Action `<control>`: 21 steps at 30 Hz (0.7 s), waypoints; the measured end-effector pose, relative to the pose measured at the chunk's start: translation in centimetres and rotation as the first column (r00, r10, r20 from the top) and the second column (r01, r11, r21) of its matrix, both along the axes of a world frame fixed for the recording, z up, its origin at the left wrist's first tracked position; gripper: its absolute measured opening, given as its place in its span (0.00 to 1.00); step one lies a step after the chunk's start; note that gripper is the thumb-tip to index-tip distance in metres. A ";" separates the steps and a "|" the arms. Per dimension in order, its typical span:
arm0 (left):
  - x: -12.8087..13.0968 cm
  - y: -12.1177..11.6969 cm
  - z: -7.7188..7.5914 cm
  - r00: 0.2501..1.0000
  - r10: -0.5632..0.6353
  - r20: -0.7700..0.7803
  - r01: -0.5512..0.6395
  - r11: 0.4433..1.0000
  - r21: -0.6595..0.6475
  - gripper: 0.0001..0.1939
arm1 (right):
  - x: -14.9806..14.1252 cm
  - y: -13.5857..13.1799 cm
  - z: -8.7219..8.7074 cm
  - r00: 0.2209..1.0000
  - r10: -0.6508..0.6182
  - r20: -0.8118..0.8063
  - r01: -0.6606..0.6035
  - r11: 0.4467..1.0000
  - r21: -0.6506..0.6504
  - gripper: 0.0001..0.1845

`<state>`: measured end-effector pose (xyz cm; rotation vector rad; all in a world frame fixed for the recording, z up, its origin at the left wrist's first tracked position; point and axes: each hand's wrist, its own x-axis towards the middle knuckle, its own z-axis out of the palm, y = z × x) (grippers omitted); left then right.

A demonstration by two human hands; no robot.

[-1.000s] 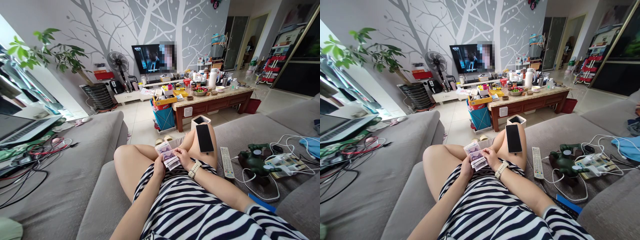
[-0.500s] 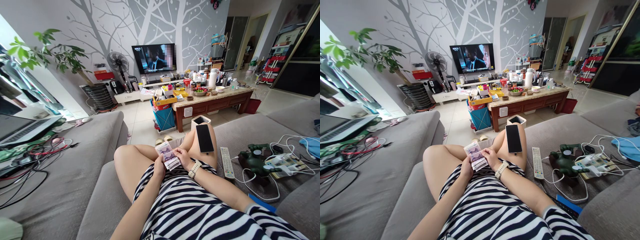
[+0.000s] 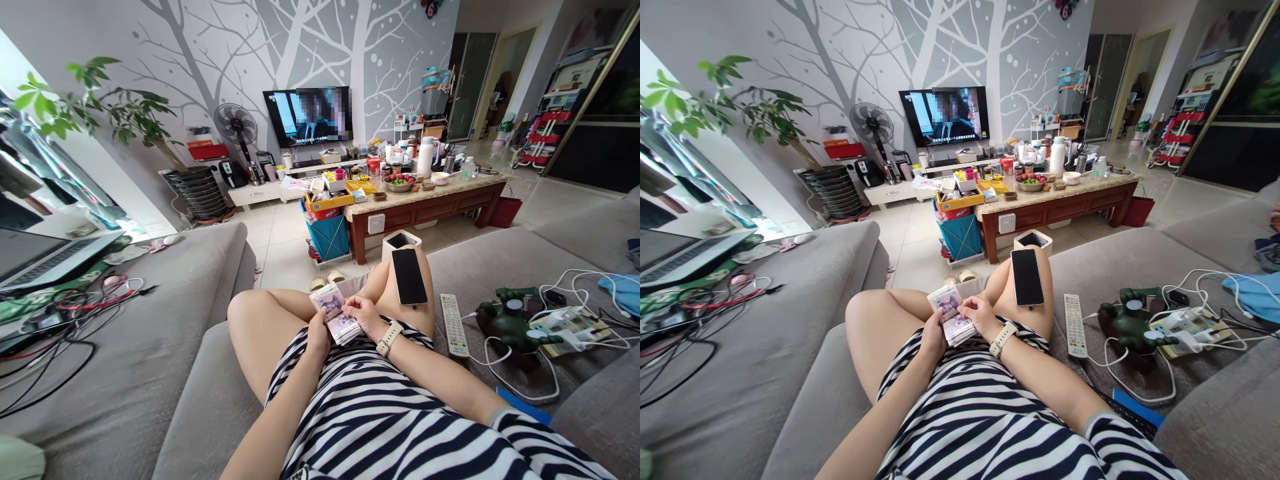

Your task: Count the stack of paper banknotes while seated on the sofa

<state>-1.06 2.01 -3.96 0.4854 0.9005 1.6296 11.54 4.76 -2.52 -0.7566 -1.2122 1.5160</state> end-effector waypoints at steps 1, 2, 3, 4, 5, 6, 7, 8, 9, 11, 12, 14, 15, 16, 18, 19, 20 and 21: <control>-0.1 0.0 -0.1 1.000 -0.001 -0.007 0.001 1.000 0.002 0.15 | 0.0 0.1 -0.2 1.000 -0.009 0.011 0.009 1.000 0.001 0.14; -0.1 0.0 -0.2 1.000 -0.001 -0.016 0.001 1.000 0.004 0.15 | -0.1 0.1 -0.3 1.000 -0.020 0.024 0.020 1.000 0.005 0.14; -0.2 0.0 -0.2 1.000 0.000 -0.024 0.001 1.000 0.006 0.16 | -0.1 0.2 -0.4 0.999 -0.032 0.037 0.032 0.999 0.010 0.15; -0.2 0.0 -0.2 0.999 -0.001 -0.033 0.001 1.000 0.008 0.16 | -0.1 0.2 -0.5 0.998 -0.045 0.050 0.044 0.999 0.017 0.15; -0.2 -0.1 -0.2 0.999 -0.003 -0.042 0.003 1.000 0.009 0.16 | 0.0 0.2 -0.6 0.996 -0.058 0.063 0.056 0.998 0.025 0.16; -0.2 -0.2 0.0 0.999 -0.006 -0.050 0.007 1.000 0.010 0.17 | 0.0 0.3 -0.6 0.995 -0.070 0.075 0.068 0.997 0.032 0.17; -0.2 -0.3 0.1 0.998 -0.011 -0.059 0.011 1.000 0.011 0.17 | 0.0 0.3 -0.6 0.993 -0.082 0.086 0.079 0.996 0.037 0.18; -0.2 -0.4 0.3 0.998 -0.015 -0.066 0.016 1.000 0.010 0.18 | 0.1 0.3 -0.6 0.991 -0.092 0.096 0.089 0.995 0.042 0.19; -0.1 -0.5 0.4 0.997 -0.019 -0.073 0.020 1.000 0.007 0.18 | 0.1 0.3 -0.6 0.989 -0.102 0.105 0.098 0.994 0.047 0.20; -0.1 -0.7 0.7 0.996 -0.027 -0.083 0.026 1.000 -0.004 0.17 | 0.2 0.3 -0.5 0.986 -0.116 0.122 0.110 0.992 0.056 0.20; -0.1 -0.8 0.7 0.996 -0.030 -0.087 0.029 1.000 -0.012 0.17 | 0.2 0.3 -0.5 0.984 -0.118 0.130 0.111 0.992 0.061 0.20; -0.1 -0.8 0.8 0.995 -0.035 -0.095 0.032 0.999 -0.026 0.15 | 0.3 0.4 -0.6 0.983 -0.113 0.147 0.103 0.992 0.070 0.17; -0.1 -0.8 0.8 0.995 -0.036 -0.098 0.033 0.999 -0.031 0.14 | 0.3 0.4 -0.7 0.982 -0.111 0.154 0.100 0.992 0.073 0.16; -0.1 -0.8 0.8 0.994 -0.037 -0.101 0.034 0.999 -0.033 0.14 | 0.3 0.5 -0.8 0.981 -0.112 0.159 0.101 0.992 0.077 0.16; -0.1 -0.8 0.8 0.994 -0.039 -0.107 0.036 0.999 -0.035 0.15 | 0.3 0.6 -1.1 0.978 -0.131 0.160 0.118 0.989 0.087 0.16; -0.1 -0.8 0.9 0.993 -0.040 -0.109 0.037 0.999 -0.035 0.15 | 0.2 0.7 -1.2 0.977 -0.146 0.158 0.133 0.987 0.092 0.16; 0.0 -0.8 0.9 0.993 -0.041 -0.111 0.037 0.999 -0.035 0.15 | 0.2 0.8 -1.3 0.975 -0.160 0.155 0.146 0.985 0.096 0.16; 0.0 -0.8 0.9 0.993 -0.041 -0.113 0.037 0.999 -0.036 0.16 | 0.2 0.8 -1.4 0.973 -0.171 0.152 0.157 0.983 0.099 0.16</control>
